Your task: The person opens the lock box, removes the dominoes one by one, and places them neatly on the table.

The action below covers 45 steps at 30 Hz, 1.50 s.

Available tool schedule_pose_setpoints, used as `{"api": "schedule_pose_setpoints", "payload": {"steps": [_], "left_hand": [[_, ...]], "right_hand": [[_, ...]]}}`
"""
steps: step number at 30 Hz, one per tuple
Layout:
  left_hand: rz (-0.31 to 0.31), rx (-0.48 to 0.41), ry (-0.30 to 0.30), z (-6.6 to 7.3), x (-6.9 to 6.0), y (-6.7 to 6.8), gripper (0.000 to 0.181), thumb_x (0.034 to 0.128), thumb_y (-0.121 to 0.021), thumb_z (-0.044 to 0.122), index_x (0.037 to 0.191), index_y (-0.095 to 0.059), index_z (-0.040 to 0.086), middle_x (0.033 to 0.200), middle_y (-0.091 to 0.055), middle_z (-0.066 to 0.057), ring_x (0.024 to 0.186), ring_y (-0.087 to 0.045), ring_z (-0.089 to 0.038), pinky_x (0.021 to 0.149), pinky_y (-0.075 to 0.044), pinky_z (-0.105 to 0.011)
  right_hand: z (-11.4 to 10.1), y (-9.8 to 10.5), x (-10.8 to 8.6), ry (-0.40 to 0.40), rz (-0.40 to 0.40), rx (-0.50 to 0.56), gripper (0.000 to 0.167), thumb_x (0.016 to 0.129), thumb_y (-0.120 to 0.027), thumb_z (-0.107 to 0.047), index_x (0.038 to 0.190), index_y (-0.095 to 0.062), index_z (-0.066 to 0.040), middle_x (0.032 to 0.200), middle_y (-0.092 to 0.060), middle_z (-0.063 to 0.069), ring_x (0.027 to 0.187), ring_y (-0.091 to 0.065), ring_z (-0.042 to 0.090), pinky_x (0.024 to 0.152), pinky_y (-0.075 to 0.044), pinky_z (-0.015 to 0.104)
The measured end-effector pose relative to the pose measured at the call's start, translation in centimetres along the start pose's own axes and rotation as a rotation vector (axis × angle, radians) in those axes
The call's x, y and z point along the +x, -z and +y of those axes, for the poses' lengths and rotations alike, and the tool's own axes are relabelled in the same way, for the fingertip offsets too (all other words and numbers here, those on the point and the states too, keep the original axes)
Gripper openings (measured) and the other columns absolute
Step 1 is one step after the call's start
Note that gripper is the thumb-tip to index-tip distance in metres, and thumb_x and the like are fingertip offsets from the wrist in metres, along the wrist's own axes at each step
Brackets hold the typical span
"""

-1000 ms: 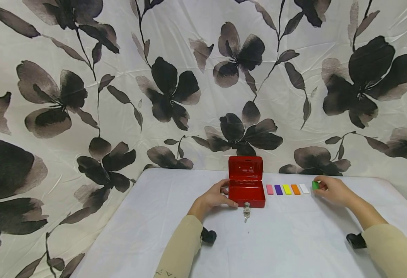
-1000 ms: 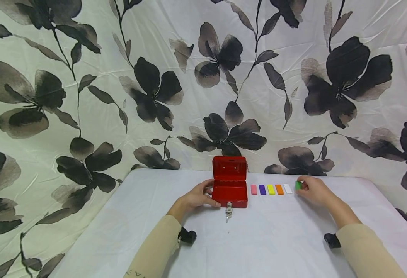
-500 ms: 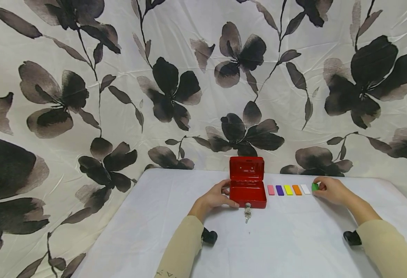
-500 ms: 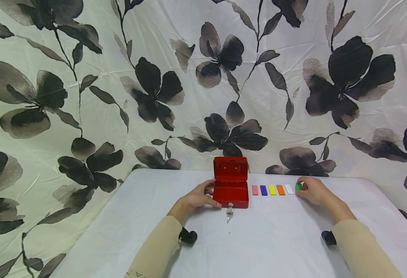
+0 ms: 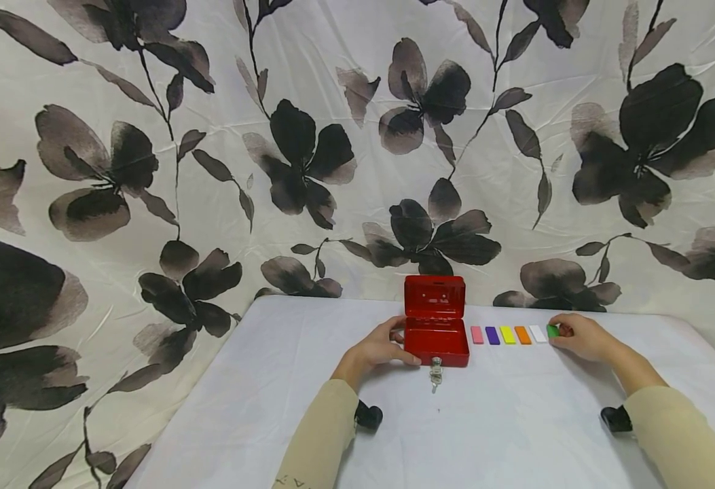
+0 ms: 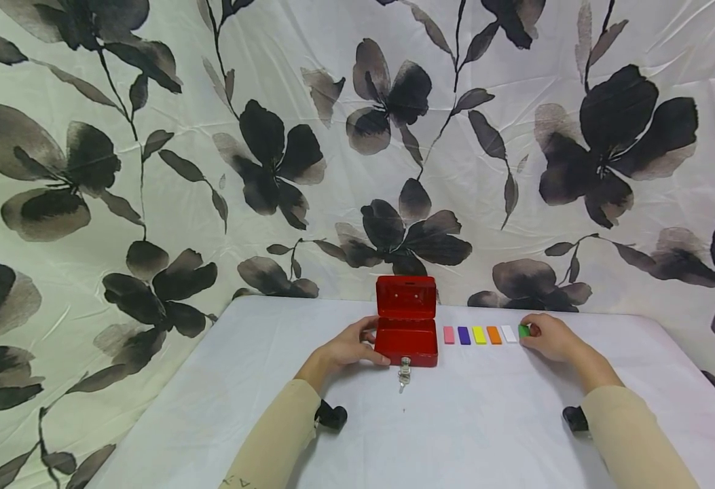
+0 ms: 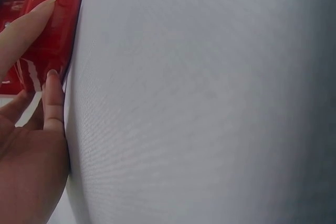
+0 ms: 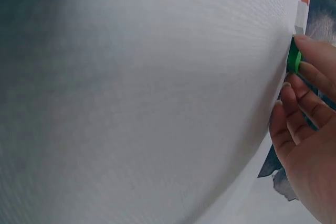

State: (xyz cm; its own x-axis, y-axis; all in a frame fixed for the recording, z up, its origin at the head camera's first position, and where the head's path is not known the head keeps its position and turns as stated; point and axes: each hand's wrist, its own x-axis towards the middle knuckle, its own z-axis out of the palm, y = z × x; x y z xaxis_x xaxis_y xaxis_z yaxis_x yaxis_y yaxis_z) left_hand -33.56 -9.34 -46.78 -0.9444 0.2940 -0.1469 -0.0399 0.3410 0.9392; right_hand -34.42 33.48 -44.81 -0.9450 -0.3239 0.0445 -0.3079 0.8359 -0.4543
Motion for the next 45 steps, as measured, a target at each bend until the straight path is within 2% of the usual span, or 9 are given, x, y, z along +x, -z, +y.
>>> {"api": "schedule_pose_setpoints", "payload": {"steps": [6, 22, 34, 42, 45], "left_hand": [[-0.003, 0.006, -0.001, 0.0, 0.0, -0.1, 0.094, 0.0715, -0.093, 0.011, 0.153, -0.045, 0.02, 0.128, -0.059, -0.003, 0.113, -0.052, -0.026, 0.1, -0.051, -0.046], [0.005, 0.013, 0.008, -0.1, 0.4, 0.1, 0.095, 0.0716, -0.093, 0.01, 0.154, -0.045, 0.021, 0.125, -0.06, -0.002, 0.112, -0.052, -0.026, 0.098, -0.051, -0.044], [0.022, 0.022, 0.005, -0.2, 0.4, 0.1, 0.097, 0.0701, -0.093, 0.008, 0.154, -0.045, 0.021, 0.121, -0.059, -0.003, 0.108, -0.052, -0.026, 0.096, -0.05, -0.042], [0.021, 0.021, 0.005, -0.4, 0.3, 0.0, 0.099, 0.0691, -0.093, 0.007, 0.154, -0.045, 0.024, 0.119, -0.06, -0.003, 0.107, -0.052, -0.025, 0.096, -0.05, -0.043], [0.022, 0.024, -0.004, -0.6, 0.4, 0.2, 0.1, 0.0699, -0.092, 0.005, 0.155, -0.043, 0.02, 0.125, -0.059, -0.003, 0.107, -0.052, -0.025, 0.096, -0.049, -0.043]], "right_hand": [[0.2, -0.1, 0.0, 0.007, -0.012, 0.01, 0.037, 0.093, -0.071, -0.007, 0.121, -0.06, 0.015, 0.087, -0.051, 0.007, 0.083, -0.047, 0.023, 0.072, -0.041, 0.039], [-0.2, 0.0, -0.2, -0.014, -0.028, 0.039, 0.042, 0.095, -0.068, -0.008, 0.13, -0.056, 0.013, 0.099, -0.056, 0.016, 0.088, -0.048, 0.027, 0.075, -0.044, 0.041], [0.3, 0.1, -0.8, -0.085, -0.043, 0.055, 0.068, 0.095, -0.071, -0.015, 0.141, -0.034, 0.019, 0.105, -0.055, 0.025, 0.093, -0.054, 0.034, 0.085, -0.05, 0.054], [0.5, 0.2, -1.8, -0.103, -0.068, 0.049, 0.074, 0.094, -0.073, -0.02, 0.141, -0.032, 0.02, 0.112, -0.054, 0.033, 0.098, -0.055, 0.039, 0.09, -0.048, 0.061], [0.4, 0.3, -2.0, -0.093, -0.077, 0.042, 0.077, 0.092, -0.075, -0.021, 0.142, -0.032, 0.019, 0.116, -0.053, 0.035, 0.101, -0.055, 0.043, 0.091, -0.048, 0.063]]}}
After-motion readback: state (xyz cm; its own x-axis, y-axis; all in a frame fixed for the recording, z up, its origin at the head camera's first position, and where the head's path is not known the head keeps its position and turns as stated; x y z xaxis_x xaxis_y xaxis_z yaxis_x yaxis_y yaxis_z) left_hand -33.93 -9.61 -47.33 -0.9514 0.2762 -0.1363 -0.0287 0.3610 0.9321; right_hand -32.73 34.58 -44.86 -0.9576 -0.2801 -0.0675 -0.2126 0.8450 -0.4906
